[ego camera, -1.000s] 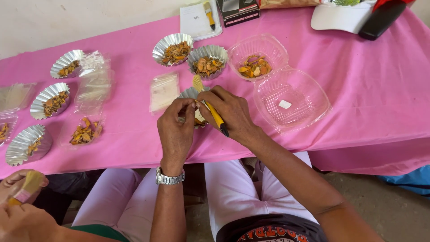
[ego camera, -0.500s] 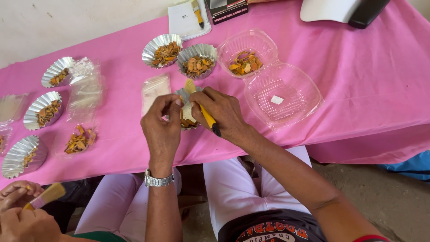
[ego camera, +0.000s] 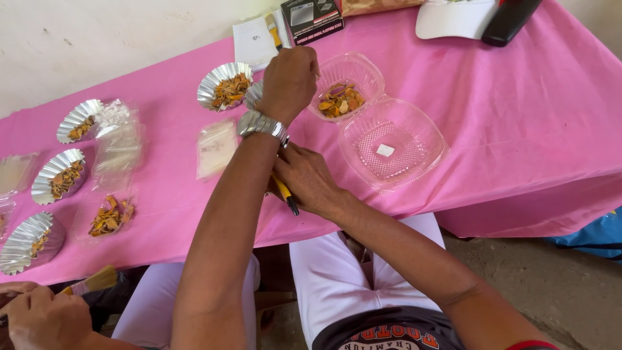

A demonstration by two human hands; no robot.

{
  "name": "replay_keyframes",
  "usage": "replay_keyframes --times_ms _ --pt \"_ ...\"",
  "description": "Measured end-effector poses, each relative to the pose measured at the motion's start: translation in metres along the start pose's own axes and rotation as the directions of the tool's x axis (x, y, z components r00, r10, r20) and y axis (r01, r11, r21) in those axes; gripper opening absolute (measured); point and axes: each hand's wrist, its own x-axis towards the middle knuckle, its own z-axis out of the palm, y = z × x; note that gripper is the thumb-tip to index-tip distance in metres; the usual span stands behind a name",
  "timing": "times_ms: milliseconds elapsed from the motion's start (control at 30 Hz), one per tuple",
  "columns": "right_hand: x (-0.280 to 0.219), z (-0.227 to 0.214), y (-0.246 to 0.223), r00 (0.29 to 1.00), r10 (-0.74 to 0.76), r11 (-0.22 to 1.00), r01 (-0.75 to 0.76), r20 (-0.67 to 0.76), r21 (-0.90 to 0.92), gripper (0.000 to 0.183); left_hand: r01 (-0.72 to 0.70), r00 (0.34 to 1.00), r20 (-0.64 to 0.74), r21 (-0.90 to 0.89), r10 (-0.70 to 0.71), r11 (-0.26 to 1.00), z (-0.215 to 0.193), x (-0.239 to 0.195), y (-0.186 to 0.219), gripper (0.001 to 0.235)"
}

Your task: The person uses a small brush to gently sweep dried food pieces inside a paper cupcake liner placed on a pink tablecloth. They repeatedly brush the contents while occasionally adjusting the liner with their other hand. A second person performs a similar brushing action on adjacent liners.

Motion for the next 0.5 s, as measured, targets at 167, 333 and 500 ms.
replay_keyframes --times_ms 167,333,500 --pt "-0.003 0.004 0.007 0.996 0.073 0.997 -0.074 0.044 0.012 0.027 0.022 0.992 0.123 0.052 -0.029 0.998 0.032 0.033 -0.013 0.032" --pt "-0.008 0.01 0.008 0.999 0.024 1.0 -0.024 0.041 0.005 0.027 0.063 0.971 0.227 0.078 -0.079 0.995 0.043 0.044 -0.014 0.035" --pt "-0.011 0.01 0.011 0.997 0.048 0.999 -0.048 0.058 -0.014 0.021 0.05 0.996 0.073 -0.05 -0.047 0.998 0.05 0.05 -0.016 0.03"
